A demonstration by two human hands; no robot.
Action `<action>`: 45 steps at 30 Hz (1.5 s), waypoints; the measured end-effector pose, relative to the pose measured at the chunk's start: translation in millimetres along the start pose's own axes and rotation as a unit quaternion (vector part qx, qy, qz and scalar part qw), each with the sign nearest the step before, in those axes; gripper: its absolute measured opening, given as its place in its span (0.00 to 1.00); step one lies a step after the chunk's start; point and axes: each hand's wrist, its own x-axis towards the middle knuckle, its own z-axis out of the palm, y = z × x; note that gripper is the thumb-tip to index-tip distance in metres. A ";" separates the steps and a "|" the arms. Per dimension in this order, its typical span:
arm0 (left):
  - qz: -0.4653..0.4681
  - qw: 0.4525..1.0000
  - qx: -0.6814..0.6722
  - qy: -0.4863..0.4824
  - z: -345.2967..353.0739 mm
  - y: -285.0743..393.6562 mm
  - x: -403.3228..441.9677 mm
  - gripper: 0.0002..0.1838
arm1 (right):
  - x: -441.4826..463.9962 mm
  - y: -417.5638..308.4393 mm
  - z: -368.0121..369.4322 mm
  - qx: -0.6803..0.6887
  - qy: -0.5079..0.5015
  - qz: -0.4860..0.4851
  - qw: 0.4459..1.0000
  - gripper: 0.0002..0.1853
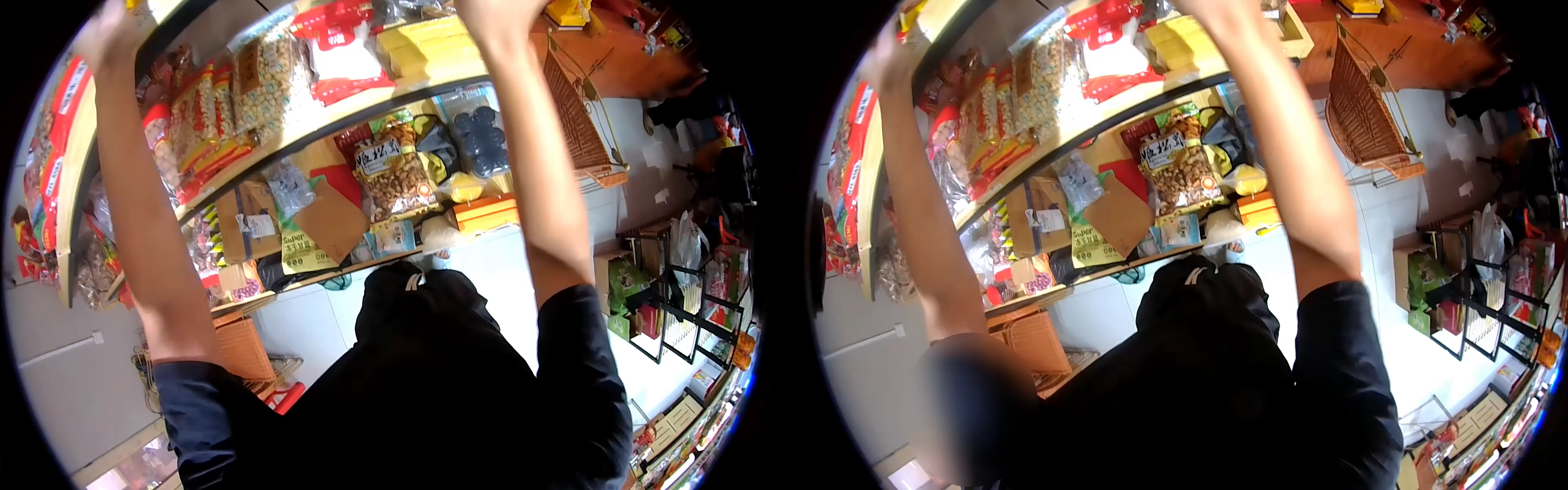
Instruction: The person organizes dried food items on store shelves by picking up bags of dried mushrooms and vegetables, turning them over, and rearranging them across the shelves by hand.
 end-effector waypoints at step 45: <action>-0.824 0.479 -0.202 -0.228 172.2 110.8 -553.5 0.31 | -508.4 44.6 -84.0 -0.145 -0.441 0.665 0.585 0.27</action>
